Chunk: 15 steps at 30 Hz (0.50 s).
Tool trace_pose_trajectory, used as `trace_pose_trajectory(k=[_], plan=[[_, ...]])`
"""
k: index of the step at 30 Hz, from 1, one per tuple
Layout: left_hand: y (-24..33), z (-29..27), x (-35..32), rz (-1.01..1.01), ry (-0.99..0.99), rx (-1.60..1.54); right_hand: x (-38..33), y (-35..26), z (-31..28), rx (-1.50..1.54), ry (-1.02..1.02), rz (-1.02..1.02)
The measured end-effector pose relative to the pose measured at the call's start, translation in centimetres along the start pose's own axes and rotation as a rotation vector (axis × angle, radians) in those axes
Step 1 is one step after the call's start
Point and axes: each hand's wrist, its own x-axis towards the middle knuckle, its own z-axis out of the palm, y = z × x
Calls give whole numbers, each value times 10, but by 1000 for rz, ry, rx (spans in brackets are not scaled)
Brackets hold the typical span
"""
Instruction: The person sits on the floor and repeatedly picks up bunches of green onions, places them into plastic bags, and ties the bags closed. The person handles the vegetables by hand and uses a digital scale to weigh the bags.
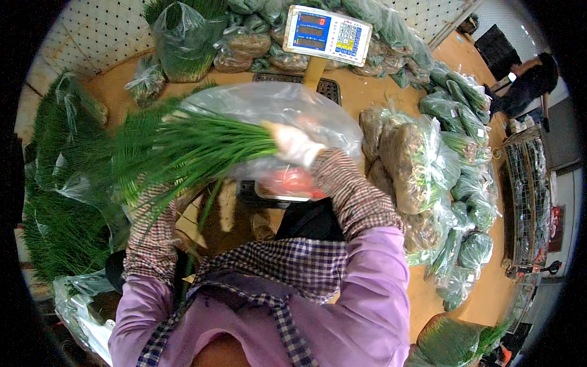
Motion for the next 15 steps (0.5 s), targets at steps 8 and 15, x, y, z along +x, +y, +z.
trace_pose_trajectory(k=[8, 15], plan=[[28, 32, 31, 60, 90, 925, -39, 104, -32, -421, -512, 770], [64, 27, 39, 375, 50, 388, -52, 77, -65, -362, -298, 795]])
